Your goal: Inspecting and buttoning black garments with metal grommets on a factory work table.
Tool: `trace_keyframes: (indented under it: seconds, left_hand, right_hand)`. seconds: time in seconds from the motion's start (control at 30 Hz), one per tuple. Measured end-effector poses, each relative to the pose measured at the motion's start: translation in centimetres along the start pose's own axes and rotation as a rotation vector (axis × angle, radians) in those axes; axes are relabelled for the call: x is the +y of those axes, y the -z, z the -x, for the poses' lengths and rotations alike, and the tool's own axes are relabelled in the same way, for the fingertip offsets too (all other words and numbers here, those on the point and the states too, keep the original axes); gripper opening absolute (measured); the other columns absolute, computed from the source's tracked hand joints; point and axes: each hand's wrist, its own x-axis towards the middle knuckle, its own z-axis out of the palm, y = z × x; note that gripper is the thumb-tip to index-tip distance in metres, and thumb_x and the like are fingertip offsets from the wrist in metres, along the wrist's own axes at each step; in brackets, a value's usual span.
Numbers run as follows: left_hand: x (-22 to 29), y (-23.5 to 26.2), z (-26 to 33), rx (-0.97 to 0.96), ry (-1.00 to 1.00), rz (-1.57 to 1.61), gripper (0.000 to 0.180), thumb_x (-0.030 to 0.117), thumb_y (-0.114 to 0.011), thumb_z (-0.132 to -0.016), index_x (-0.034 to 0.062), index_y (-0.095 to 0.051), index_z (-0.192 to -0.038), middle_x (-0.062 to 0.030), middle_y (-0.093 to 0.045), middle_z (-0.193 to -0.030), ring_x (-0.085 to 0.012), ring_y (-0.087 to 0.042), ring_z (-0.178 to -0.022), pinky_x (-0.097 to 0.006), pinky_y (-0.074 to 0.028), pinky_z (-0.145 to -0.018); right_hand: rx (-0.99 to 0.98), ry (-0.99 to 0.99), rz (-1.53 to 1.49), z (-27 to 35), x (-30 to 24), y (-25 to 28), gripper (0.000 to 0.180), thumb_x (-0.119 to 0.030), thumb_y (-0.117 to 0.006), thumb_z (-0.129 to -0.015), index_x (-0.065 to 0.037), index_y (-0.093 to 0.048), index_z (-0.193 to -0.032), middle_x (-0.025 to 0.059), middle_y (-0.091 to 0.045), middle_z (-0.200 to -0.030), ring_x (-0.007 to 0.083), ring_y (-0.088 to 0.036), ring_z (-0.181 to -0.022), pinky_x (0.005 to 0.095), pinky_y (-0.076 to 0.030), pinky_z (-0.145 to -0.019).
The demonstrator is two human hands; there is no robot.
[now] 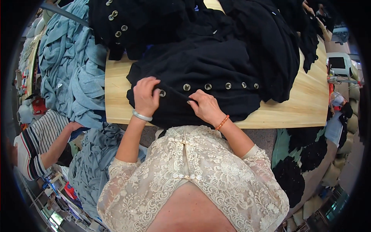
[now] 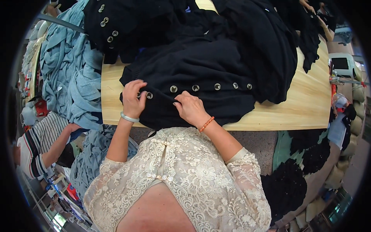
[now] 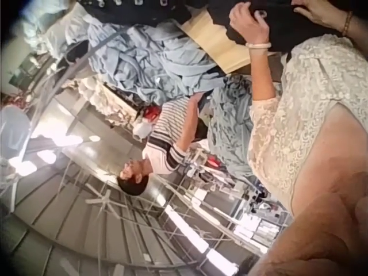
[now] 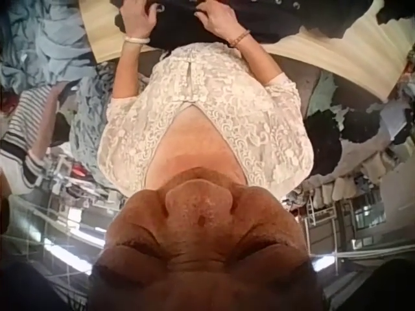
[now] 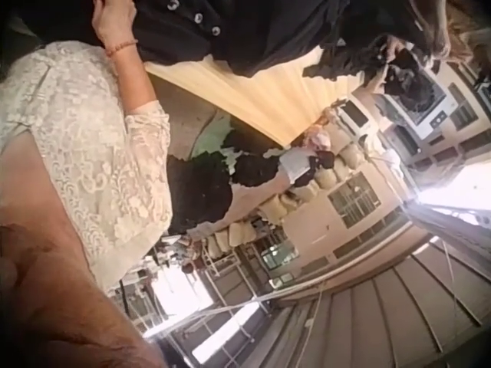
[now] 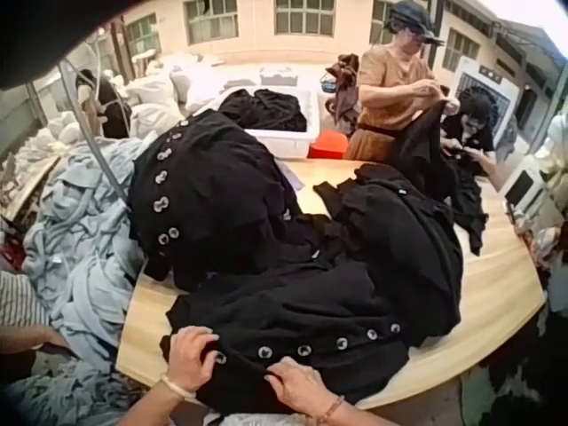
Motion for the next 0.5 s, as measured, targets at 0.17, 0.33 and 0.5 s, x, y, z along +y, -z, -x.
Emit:
trace_keyframes:
  seconds: [0.17, 0.33, 0.5]
  left_hand:
    - [3.5, -2.5, -0.1, -0.358, -0.308, 0.266, 0.047, 0.006, -0.076, -0.066, 0.0089, -0.063, -0.111, -0.0076, -0.066, -0.097, -0.0251, -0.061, -0.096, -0.041, -0.041, -0.095]
    - [2.8, -5.2, -0.1, -0.367, -0.224, 0.131, 0.017, 0.003, -0.073, -0.066, 0.0083, -0.064, -0.079, -0.0052, -0.063, -0.076, -0.0261, -0.058, -0.078, -0.038, -0.041, -0.075]
    - [1.2, -4.8, -1.3, -0.624, 0.141, 0.539, 0.034, -0.001, -0.069, -0.072, 0.0018, -0.064, -0.106, -0.0085, -0.063, -0.09, -0.0205, -0.061, -0.09, -0.034, -0.048, -0.087]
  right_hand:
    - [0.175, 0.131, -0.077, 0.4, 0.0, -1.0, 0.016, -0.01, -0.068, -0.081, -0.005, -0.068, -0.096, 0.0082, -0.062, -0.086, 0.0311, -0.065, -0.076, 0.0397, -0.054, -0.067]
    - [0.272, 0.235, -0.169, 0.8, 0.5, -1.7, 0.013, -0.005, -0.069, -0.078, -0.003, -0.066, -0.091, 0.0085, -0.063, -0.087, 0.029, -0.064, -0.071, 0.0371, -0.052, -0.062]
    - [0.143, -0.031, -0.183, 1.1, 2.0, -2.8, 0.013, -0.007, -0.066, -0.081, -0.002, -0.063, -0.092, 0.0147, -0.063, -0.089, 0.0339, -0.064, -0.077, 0.041, -0.052, -0.068]
